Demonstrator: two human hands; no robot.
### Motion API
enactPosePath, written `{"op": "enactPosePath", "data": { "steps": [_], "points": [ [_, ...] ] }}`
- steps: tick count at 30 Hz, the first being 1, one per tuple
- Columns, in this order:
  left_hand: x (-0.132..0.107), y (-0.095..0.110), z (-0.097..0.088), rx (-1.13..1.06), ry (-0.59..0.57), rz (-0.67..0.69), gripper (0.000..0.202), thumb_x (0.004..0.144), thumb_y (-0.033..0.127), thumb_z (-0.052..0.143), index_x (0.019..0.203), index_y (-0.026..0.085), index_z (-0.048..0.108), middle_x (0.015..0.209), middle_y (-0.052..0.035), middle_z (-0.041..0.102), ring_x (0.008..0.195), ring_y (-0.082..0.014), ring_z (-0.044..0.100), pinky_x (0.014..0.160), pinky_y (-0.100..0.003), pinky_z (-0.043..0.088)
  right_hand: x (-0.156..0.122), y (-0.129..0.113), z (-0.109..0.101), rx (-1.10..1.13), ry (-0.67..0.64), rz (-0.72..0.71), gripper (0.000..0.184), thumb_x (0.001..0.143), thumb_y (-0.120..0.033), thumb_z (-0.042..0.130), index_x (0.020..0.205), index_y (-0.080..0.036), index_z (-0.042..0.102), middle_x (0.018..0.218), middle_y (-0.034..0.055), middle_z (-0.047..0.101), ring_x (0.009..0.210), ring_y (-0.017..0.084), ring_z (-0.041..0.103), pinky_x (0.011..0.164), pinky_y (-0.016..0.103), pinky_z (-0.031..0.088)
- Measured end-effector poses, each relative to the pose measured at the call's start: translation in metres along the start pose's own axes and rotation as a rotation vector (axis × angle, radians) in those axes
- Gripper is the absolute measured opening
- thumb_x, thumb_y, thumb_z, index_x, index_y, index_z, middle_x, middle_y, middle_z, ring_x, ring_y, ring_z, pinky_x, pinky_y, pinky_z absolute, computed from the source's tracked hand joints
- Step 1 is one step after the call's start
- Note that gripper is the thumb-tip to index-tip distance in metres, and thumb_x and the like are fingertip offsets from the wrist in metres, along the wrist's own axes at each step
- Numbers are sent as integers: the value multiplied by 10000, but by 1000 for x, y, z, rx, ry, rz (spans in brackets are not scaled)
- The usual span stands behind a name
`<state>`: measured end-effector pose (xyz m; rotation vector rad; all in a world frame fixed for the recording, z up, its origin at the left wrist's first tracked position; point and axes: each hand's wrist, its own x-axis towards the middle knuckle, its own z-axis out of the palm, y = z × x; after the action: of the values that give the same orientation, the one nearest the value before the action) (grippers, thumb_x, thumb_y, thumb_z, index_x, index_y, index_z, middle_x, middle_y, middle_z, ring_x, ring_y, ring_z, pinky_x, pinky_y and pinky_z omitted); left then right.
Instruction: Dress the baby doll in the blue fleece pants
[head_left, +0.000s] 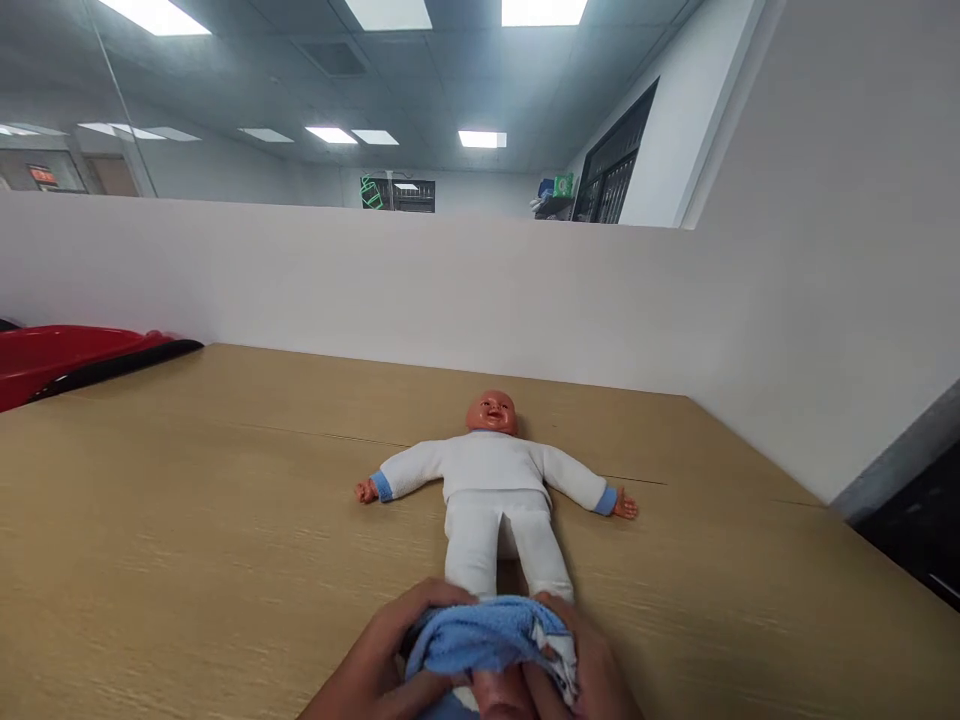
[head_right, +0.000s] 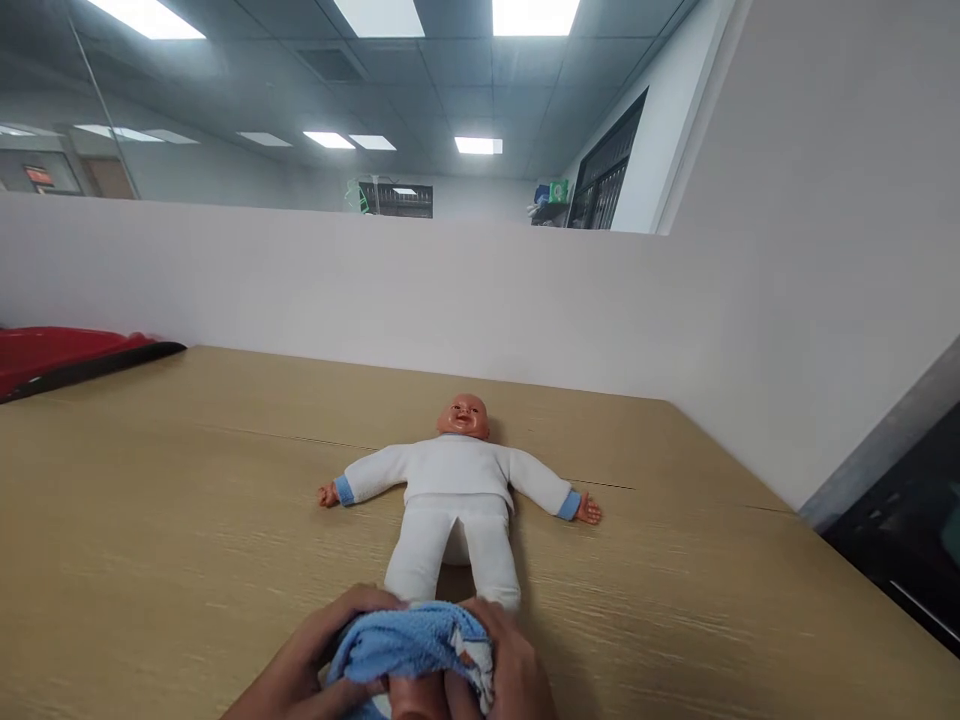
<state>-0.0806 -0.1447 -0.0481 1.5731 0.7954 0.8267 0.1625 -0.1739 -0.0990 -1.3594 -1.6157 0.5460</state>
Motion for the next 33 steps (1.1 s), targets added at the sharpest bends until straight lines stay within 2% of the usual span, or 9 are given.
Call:
{"op": "enactPosePath", "data": {
  "steps": [4, 8, 11, 14, 18, 21, 25, 28, 33],
  "points": [
    [21, -4, -1, -111, 46, 105, 535, 916, 691, 670, 1216, 249, 655, 1132, -55, 663, 1085, -281, 613, 984, -366, 465, 19, -18, -23, 207, -232, 189, 503, 929, -450, 648, 1381, -236, 596, 1470, 116, 612, 1401, 322, 539, 1171, 412, 456],
    [42, -15, -3, -250, 184, 21, 662, 831, 821, 661, 984, 179, 697, 1009, -91, 710, 1031, -311, 639, 950, -397, 502, 40, -25, -37, 518, -498, 395, 763, 829, -646, 758, 1441, -232, 567, 1416, 109, 661, 1391, 349, 549, 1190, 463, 421],
    [51, -21, -4, -394, 270, -111, 747, 718, 887, 707, 959, 180, 729, 1081, -134, 746, 1124, -374, 642, 1060, -472, 483, 60, -20, -29, 696, -471, 469, 828, 810, -769, 710, 1395, -193, 600, 1336, 126, 709, 1348, 339, 586, 1181, 458, 422],
    [59, -22, -2, -548, 242, -195, 861, 672, 909, 721, 1160, 199, 739, 1250, -154, 728, 1281, -402, 594, 1201, -513, 382, 83, -17, -14, 802, -379, 550, 869, 797, -804, 696, 1392, -179, 593, 1355, 127, 699, 1325, 311, 608, 1208, 438, 391],
    [73, -19, -3, -588, 180, -154, 954, 681, 918, 704, 1270, 167, 708, 1375, -187, 670, 1401, -409, 514, 1264, -509, 307, 109, -23, 2, 614, -351, 426, 813, 834, -838, 614, 1340, -202, 634, 1397, 106, 674, 1397, 305, 534, 1244, 465, 310],
    [81, -21, -8, -642, 203, -171, 932, 747, 893, 669, 1326, 162, 677, 1355, -194, 681, 1386, -406, 537, 1234, -506, 364, 119, -28, 4, 451, -304, 253, 729, 904, -808, 536, 1315, -214, 634, 1381, 109, 676, 1323, 318, 570, 1171, 482, 371],
    [87, -28, -20, -571, 291, -102, 836, 794, 840, 681, 1289, 166, 688, 1288, -164, 717, 1331, -383, 578, 1236, -476, 354, 128, -28, -4, 30, -179, 1, 580, 994, -737, 415, 1010, -209, 654, 1003, 118, 730, 971, 308, 653, 916, 433, 464],
    [92, -30, -31, -435, 335, 34, 732, 801, 808, 709, 1168, 175, 719, 1272, -129, 709, 1307, -340, 564, 1232, -417, 330, 138, -23, -12, -235, -136, -112, 531, 1035, -679, 354, 956, -218, 604, 886, 107, 697, 840, 294, 643, 768, 383, 429],
    [100, -20, -43, -273, 326, 116, 614, 809, 794, 705, 924, 193, 658, 915, -28, 658, 898, -230, 587, 897, -318, 494, 158, -15, -18, -242, -189, -209, 490, 1037, -640, 409, 967, -209, 632, 938, 105, 731, 893, 294, 667, 793, 372, 444]
  ]
}}
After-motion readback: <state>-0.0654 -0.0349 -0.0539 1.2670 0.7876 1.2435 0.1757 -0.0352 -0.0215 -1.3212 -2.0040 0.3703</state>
